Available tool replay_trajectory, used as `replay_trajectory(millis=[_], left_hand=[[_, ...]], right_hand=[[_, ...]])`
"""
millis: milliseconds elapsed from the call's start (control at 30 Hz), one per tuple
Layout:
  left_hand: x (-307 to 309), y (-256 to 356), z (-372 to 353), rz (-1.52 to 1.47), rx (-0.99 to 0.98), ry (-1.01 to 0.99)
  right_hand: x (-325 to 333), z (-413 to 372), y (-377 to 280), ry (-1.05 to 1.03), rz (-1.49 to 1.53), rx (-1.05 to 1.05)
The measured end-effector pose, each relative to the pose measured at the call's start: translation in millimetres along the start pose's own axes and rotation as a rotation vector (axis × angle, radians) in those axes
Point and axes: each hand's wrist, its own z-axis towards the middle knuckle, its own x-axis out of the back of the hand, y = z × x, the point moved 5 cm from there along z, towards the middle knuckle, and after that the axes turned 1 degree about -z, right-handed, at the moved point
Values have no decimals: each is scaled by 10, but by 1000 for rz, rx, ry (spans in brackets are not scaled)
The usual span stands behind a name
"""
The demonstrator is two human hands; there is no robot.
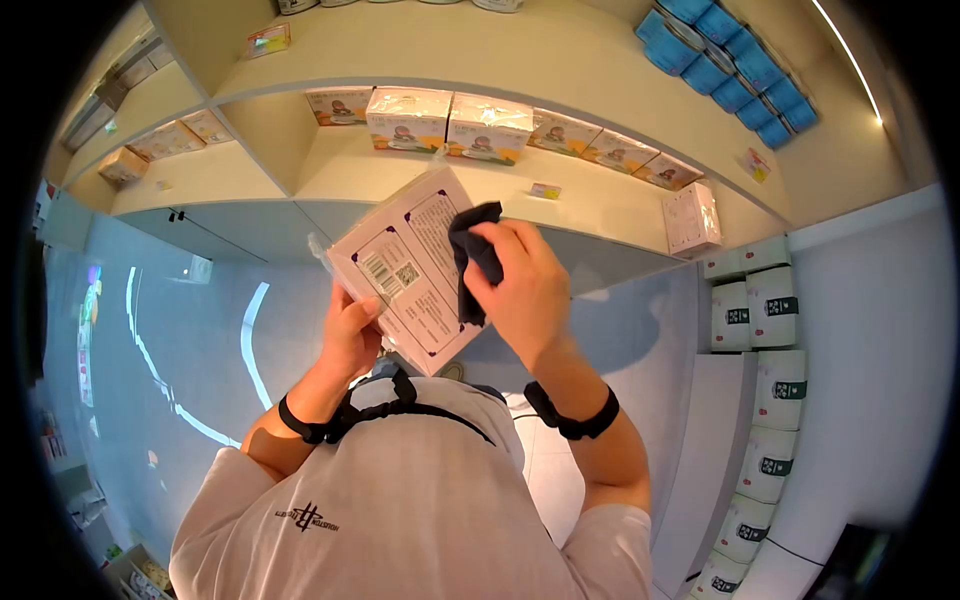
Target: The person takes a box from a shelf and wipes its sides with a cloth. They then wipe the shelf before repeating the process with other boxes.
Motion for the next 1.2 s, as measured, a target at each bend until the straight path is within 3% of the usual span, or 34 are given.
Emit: replay_trajectory(millis=[33,100,167,233,300,367,400,433,533,667,800,900,967,1100,1167,1200], left_hand=[[8,2,45,-2,-11,-2],[-21,-6,66,24,-49,-83],[-41,-20,51,24,-3,-111],[-5,-65,68,215,-90,-99],[48,-128,83,218,-93,-78],[91,-207,96,314,-52,-184],[155,-268,105,329,-36,-239],[115,-262,60,160,4,-97],[133,-227,49,121,54,-46],[142,-214,78,151,-18,-65],[117,-163,103,141,-7,-122],[153,-150,132,-1,43,-123],[151,-163,177,-3,98,-142],[-14,-42,340,-201,163,-62],[-84,29,397,-303,130,-52],[-103,34,411,-317,139,-87]], right_hand=[[-4,-2,-70,3,0,11],[-121,-156,-431,-136,81,310],[-176,-80,-436,-135,90,317],[-179,129,-253,23,72,140],[-196,61,-454,-45,92,304],[-260,-39,-700,-73,68,450],[-269,-1,-684,-108,98,446],[-268,70,-604,-107,96,437],[-163,248,-120,2,86,111],[-229,-22,-426,-108,58,342],[-21,253,66,152,5,124],[94,97,137,47,-18,37],[172,-109,-115,-23,-102,240],[512,-429,-251,173,51,380],[707,-612,-187,516,107,297],[776,-553,-250,442,44,345]])
